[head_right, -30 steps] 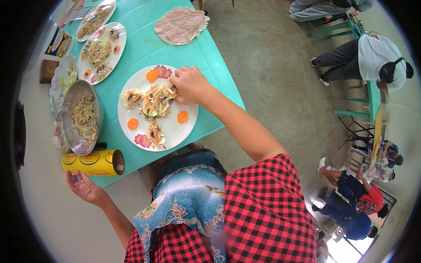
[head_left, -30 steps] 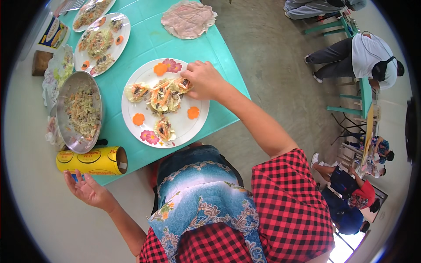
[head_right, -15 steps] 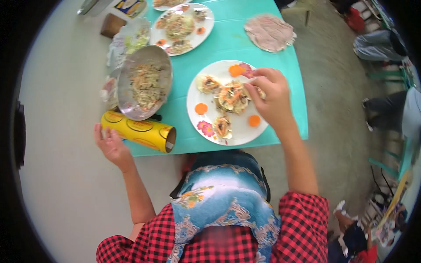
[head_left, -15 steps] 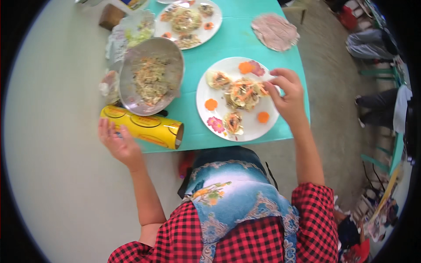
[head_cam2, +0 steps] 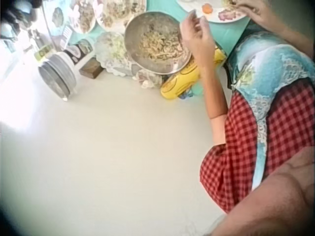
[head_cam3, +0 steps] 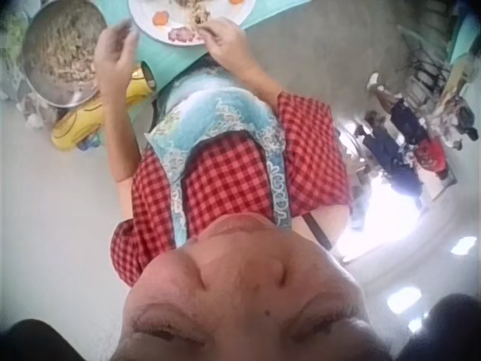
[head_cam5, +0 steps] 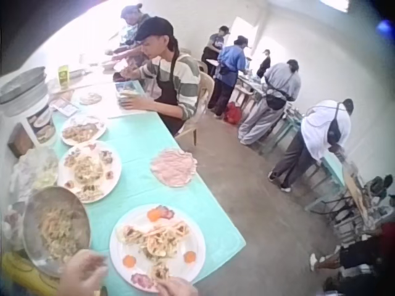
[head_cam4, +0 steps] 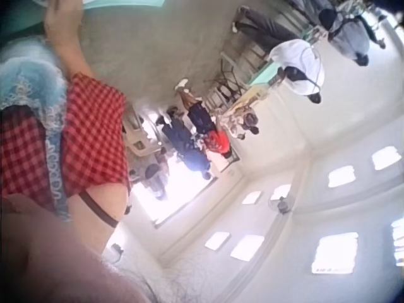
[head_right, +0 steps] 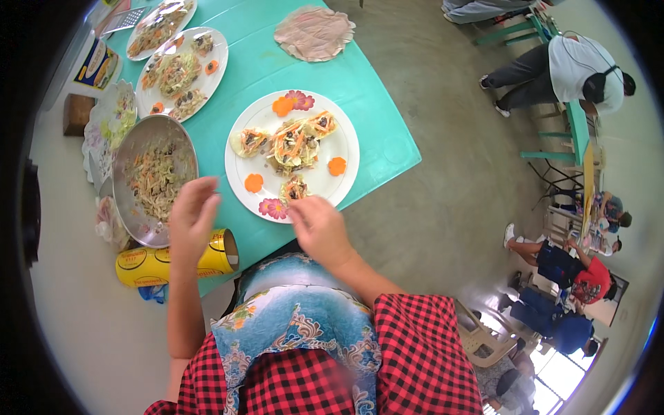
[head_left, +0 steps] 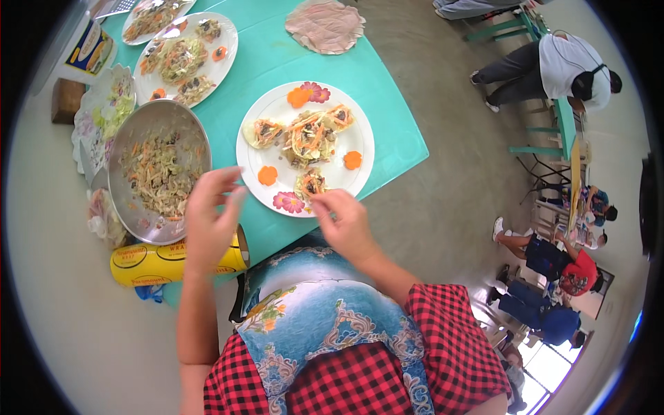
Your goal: The person scoops a shredded vegetable mixture from a metal bowl using a spoon and places it onto small, round, flat breads arranged on a plate. They use their hands to adjust the filling and the breads. Other people are visible in the background.
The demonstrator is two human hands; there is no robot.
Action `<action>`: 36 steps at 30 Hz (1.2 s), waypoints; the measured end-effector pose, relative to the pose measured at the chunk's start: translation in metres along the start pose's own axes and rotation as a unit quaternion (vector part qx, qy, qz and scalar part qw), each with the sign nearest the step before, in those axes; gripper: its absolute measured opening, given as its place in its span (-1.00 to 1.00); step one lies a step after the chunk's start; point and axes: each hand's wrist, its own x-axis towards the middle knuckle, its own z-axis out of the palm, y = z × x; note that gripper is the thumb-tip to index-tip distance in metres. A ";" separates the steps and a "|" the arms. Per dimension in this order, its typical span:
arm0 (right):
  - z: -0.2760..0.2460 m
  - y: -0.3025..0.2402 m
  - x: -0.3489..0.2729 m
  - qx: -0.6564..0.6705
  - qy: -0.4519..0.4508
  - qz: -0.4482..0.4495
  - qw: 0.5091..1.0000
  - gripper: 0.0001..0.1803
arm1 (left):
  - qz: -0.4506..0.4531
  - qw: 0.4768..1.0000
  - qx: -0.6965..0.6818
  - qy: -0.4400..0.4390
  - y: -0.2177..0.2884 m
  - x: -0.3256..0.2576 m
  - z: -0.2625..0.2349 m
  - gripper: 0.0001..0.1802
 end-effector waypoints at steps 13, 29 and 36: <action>-0.013 0.058 0.064 -0.005 0.149 0.151 0.977 -0.82 | -0.129 0.990 -0.028 0.052 -0.053 0.047 0.102 -0.76; -0.005 0.065 0.087 -0.113 0.007 0.150 0.982 -0.77 | -0.221 0.975 0.013 -0.021 -0.056 0.067 0.104 -0.71; -0.006 0.066 0.090 -0.118 -0.001 0.160 0.980 -0.77 | -0.228 0.973 0.023 -0.040 -0.052 0.070 0.105 -0.75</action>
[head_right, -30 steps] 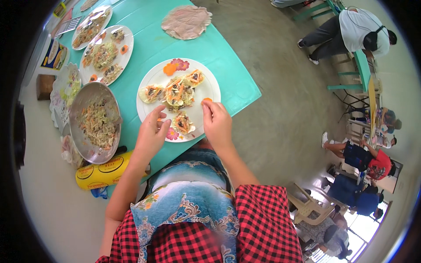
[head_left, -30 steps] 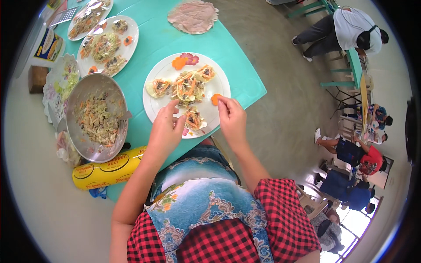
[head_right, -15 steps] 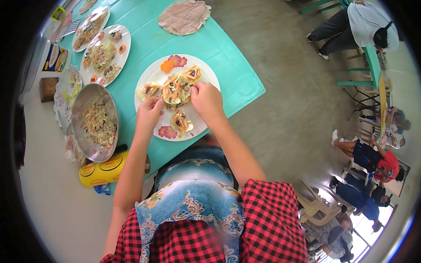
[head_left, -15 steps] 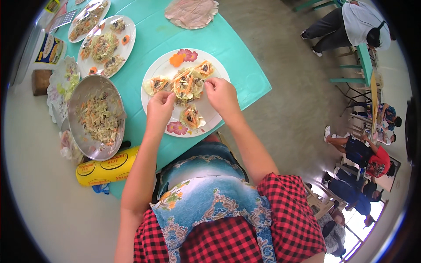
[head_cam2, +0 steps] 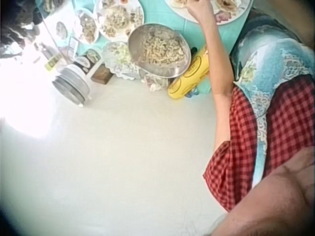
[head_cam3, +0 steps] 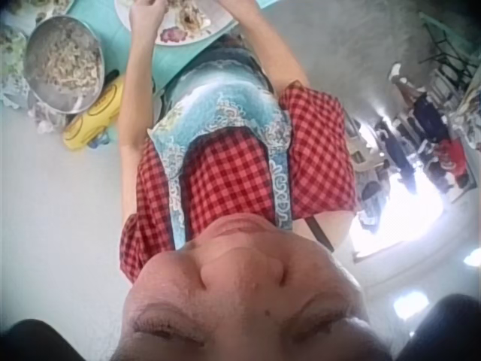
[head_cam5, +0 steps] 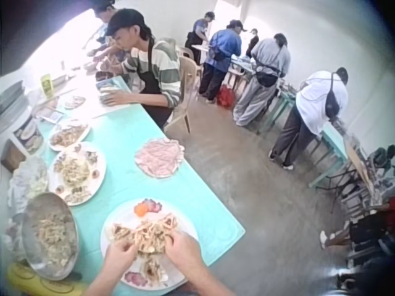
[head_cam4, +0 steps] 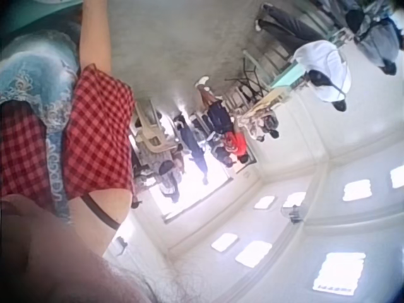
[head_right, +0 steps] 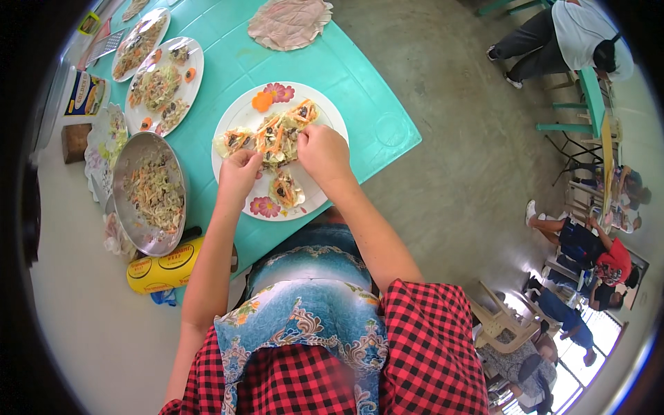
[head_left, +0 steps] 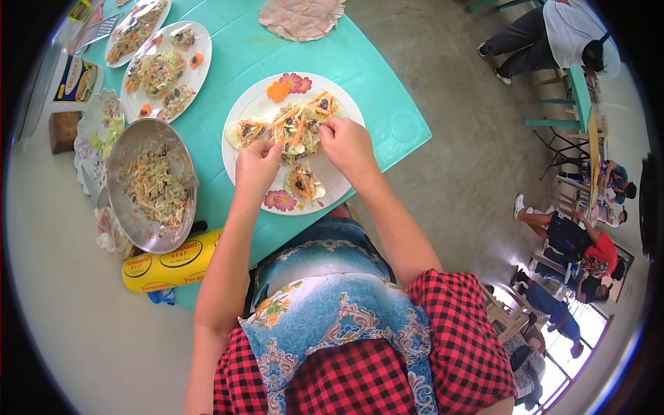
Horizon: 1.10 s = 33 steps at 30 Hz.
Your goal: The person scoops a shredded vegetable mixture from a metal bowl using a spoon and places it onto small, round, flat breads arranged on a plate. They use their hands to adjust the filling and the breads. Other people are visible in the background.
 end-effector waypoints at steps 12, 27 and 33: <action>-0.001 -0.002 0.001 0.002 -0.003 -0.002 1.000 -0.77 | 0.012 1.000 0.010 -0.003 -0.001 0.004 0.001 -0.83; 0.005 0.001 -0.001 0.003 -0.009 -0.009 1.000 -0.78 | 0.021 0.999 0.033 0.029 -0.009 0.004 0.000 -0.77; 0.008 0.001 -0.005 0.023 -0.002 -0.007 1.000 -0.78 | 0.023 0.999 0.008 0.037 -0.016 0.006 0.000 -0.75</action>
